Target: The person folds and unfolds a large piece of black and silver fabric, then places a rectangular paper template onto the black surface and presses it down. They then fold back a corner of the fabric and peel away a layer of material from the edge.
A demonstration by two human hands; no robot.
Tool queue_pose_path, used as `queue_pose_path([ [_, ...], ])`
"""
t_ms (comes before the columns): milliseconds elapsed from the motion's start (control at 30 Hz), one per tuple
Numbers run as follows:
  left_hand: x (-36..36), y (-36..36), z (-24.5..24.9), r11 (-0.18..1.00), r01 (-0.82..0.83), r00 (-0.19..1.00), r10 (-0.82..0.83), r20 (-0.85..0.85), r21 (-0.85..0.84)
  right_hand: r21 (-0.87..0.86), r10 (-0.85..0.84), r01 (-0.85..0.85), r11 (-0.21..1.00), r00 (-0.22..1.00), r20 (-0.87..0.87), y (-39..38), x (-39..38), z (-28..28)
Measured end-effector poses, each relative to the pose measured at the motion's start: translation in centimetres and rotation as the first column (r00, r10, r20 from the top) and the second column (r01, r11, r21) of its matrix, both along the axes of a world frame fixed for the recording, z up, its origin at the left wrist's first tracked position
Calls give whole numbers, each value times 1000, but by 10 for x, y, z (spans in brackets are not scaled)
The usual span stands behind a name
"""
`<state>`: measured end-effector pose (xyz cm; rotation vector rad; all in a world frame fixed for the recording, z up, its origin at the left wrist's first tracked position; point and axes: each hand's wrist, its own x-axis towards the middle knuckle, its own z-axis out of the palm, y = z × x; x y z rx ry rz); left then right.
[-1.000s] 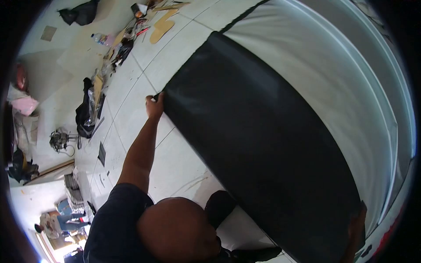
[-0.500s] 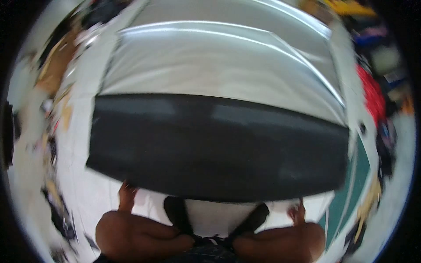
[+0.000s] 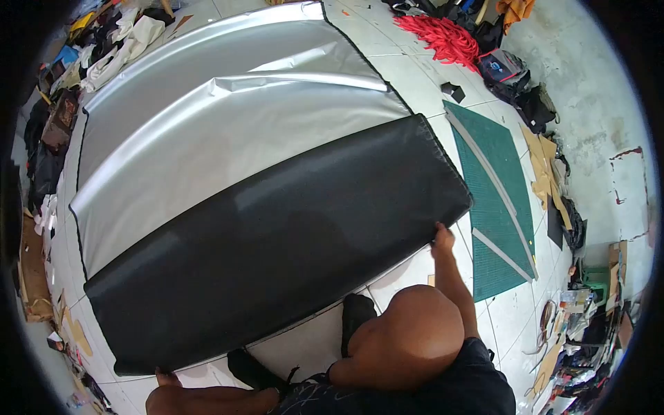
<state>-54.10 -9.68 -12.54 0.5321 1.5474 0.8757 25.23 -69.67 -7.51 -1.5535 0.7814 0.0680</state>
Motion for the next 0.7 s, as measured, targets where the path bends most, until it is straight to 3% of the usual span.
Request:
queue_pose_path([
  [100,12,4,19,991,-121,989,116,-93,-57,72,46,-51,996,997,61,-56,35,-30],
  [133,29,-4,37,989,-149,987,150,-54,24,134,-23,13,991,997,71,-54,37,-19],
  [167,8,4,26,999,-25,998,23,55,43,183,37,-65,981,988,153,-61,37,-10],
  [200,-4,4,24,993,-91,995,94,-33,78,150,67,-107,983,966,251,-76,30,-1],
  [233,-10,1,29,990,-112,991,117,-63,84,168,0,-25,985,989,150,-65,27,25],
  [267,-13,-4,41,991,-104,990,112,-89,87,201,129,-170,965,971,201,-95,33,20],
  [300,-21,-9,54,992,-89,988,99,-117,89,199,117,-154,968,975,188,-101,33,34],
  [333,-31,-15,68,993,-69,986,82,-145,94,304,124,-178,936,974,191,-108,32,49],
  [367,-37,-24,84,994,-40,983,57,-174,99,276,120,-166,947,977,175,-118,23,70],
  [400,-38,-28,104,994,-4,978,26,-208,108,275,240,-301,913,942,233,-131,25,86],
  [467,-36,-30,149,988,96,955,-56,-293,125,304,232,-282,910,954,191,-130,28,136],
  [500,-33,-23,170,977,157,932,-97,-349,147,171,201,-237,956,958,204,-109,28,169],
  [533,-17,-15,186,967,182,921,-104,-376,179,184,304,-362,914,910,283,-117,50,174],
  [567,41,-11,211,950,27,931,90,-353,312,123,351,-397,909,892,285,-116,69,182],
  [633,11,52,199,912,259,873,-79,-481,319,-12,417,-428,904,874,248,-86,105,188],
  [667,39,74,199,895,209,906,-24,-423,395,-84,433,-425,901,877,208,-65,126,188],
  [700,73,93,203,882,214,940,-70,-333,419,-107,541,-531,841,817,199,-41,145,179],
])
